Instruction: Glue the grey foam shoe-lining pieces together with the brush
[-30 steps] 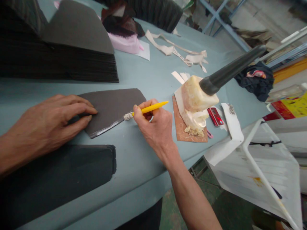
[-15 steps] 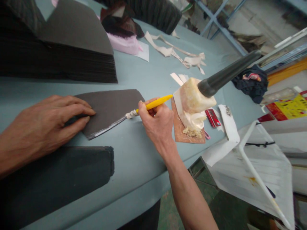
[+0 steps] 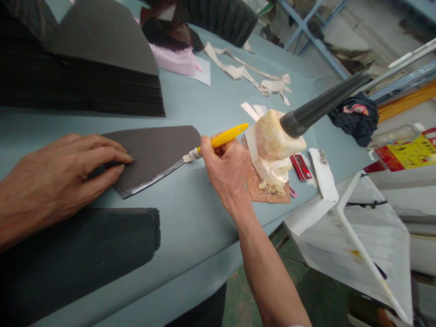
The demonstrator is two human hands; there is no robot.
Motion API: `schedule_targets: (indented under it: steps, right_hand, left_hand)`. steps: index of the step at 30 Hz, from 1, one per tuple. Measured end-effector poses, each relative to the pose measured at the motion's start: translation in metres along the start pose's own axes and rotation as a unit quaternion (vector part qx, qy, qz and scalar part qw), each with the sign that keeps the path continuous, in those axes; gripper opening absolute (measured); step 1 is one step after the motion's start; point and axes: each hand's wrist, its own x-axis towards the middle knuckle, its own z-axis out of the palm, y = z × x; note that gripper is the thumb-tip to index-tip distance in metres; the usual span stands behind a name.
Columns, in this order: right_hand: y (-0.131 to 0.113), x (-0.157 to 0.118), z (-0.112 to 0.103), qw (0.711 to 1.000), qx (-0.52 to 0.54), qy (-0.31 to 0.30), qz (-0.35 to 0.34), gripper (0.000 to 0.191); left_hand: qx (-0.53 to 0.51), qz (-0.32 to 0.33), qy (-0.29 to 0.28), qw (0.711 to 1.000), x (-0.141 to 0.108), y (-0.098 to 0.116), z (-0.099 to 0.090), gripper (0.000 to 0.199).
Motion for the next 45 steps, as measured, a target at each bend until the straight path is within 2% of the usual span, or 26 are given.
schedule_targets:
  steps: [3,9,15,21,24,28,32,35,37,42,45]
  right_hand:
    - [0.000,0.001,-0.002,1.000,-0.012,0.006,-0.012,0.033]
    - [-0.009,-0.004,-0.001,0.999,0.016,-0.029,-0.023,0.026]
    - [0.007,0.010,0.001,0.998,-0.037,0.030,-0.036,0.029]
    - [0.001,0.002,-0.003,0.998,-0.014,0.015,-0.066,0.025]
    - [0.007,0.004,-0.001,0.998,-0.017,0.011,-0.063,0.023]
    - [0.021,0.017,0.000,0.997,-0.040,0.038,-0.047,0.026]
    - [0.018,0.016,-0.005,0.998,-0.023,0.047,-0.046,0.024]
    - [0.012,0.009,-0.004,0.998,0.003,0.029,-0.060,0.024]
    - [0.015,0.009,-0.002,0.998,0.001,0.022,-0.058,0.024]
    - [0.031,0.024,0.002,0.999,-0.035,0.041,-0.003,0.034]
    - [0.027,0.024,-0.003,0.999,-0.022,0.031,-0.012,0.034]
  left_hand:
    - [0.005,0.006,0.007,1.000,0.000,0.000,0.000,0.052]
    - [0.001,-0.006,0.010,1.000,-0.001,0.000,0.001,0.052]
    - [-0.007,-0.012,-0.006,1.000,0.001,0.001,-0.001,0.050]
    - [-0.002,0.004,0.024,1.000,-0.001,-0.001,0.001,0.052]
    - [0.001,0.008,0.023,1.000,-0.001,-0.001,0.001,0.054]
    - [0.008,0.026,0.020,0.999,-0.001,-0.004,0.002,0.054]
    - [0.013,0.033,0.025,0.999,-0.002,-0.007,0.004,0.054]
    - [0.013,0.035,0.016,0.999,-0.003,-0.007,0.005,0.052]
    - [0.014,0.030,0.016,0.999,-0.004,-0.006,0.004,0.051]
    - [0.018,0.027,0.019,0.999,-0.003,-0.004,0.002,0.049]
    - [0.018,0.032,0.020,0.999,-0.003,-0.004,0.003,0.045]
